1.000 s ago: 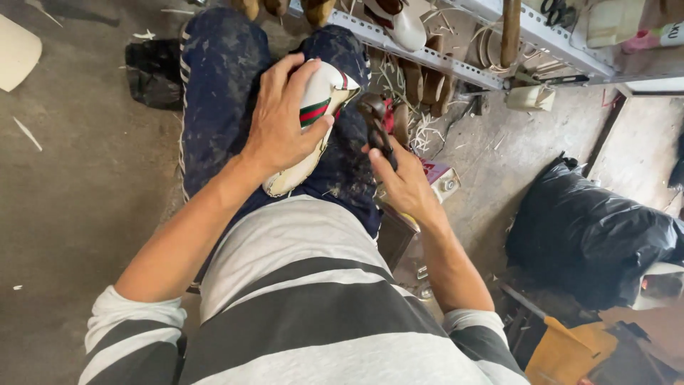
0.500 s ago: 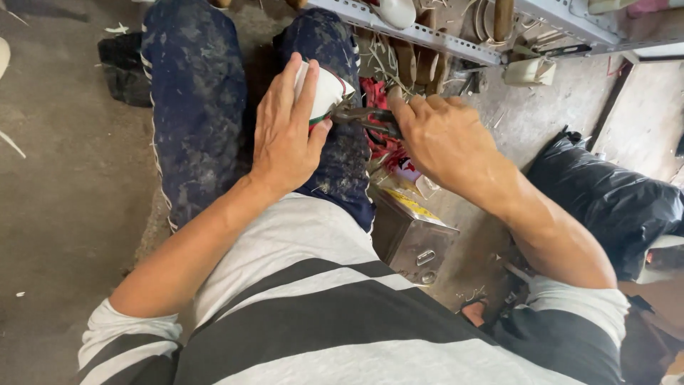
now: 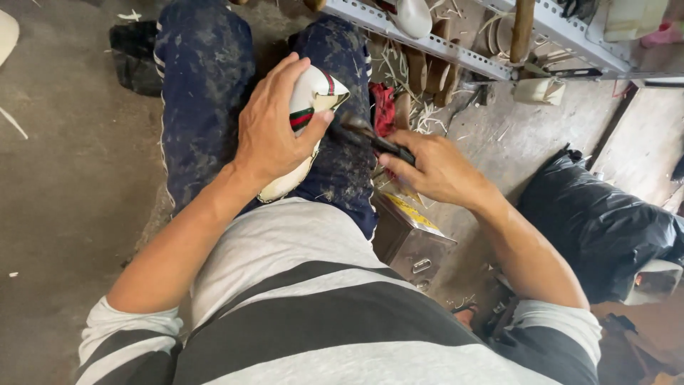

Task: Shaping and securing a leather shoe upper onto a last using a hammer and pliers.

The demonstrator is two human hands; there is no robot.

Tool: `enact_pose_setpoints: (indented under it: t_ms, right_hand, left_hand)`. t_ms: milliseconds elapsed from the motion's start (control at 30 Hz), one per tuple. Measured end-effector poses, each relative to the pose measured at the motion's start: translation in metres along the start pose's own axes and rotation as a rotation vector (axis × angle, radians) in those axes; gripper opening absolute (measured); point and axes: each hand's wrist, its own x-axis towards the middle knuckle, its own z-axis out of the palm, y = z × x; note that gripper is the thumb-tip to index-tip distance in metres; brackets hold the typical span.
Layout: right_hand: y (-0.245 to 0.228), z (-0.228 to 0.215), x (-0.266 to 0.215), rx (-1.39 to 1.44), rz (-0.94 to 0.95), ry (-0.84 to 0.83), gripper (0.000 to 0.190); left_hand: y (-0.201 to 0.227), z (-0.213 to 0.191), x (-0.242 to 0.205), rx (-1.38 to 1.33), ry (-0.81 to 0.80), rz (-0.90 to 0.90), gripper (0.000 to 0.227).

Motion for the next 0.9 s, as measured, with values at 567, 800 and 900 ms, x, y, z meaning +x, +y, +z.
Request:
enact_pose_setpoints:
  t_ms: [567, 800, 900]
  right_hand:
    - [0.038, -0.037, 0.079, 0.52, -0.173, -0.687, 0.05]
    - [0.055, -0.05, 0.004, 0.185, 0.269, -0.12, 0.033]
    - [0.057, -0.036, 0.001, 0.041, 0.203, -0.046, 0.042]
  left_hand:
    - [0.001, 0.002, -0.001, -0.211, -0.168, 0.085, 0.067]
    - [-0.041, 0.012, -0.005, -0.288, 0.037, -0.099, 0.064]
    - [-0.006, -0.001, 0.008, -0.283, -0.061, -0.007, 0.069]
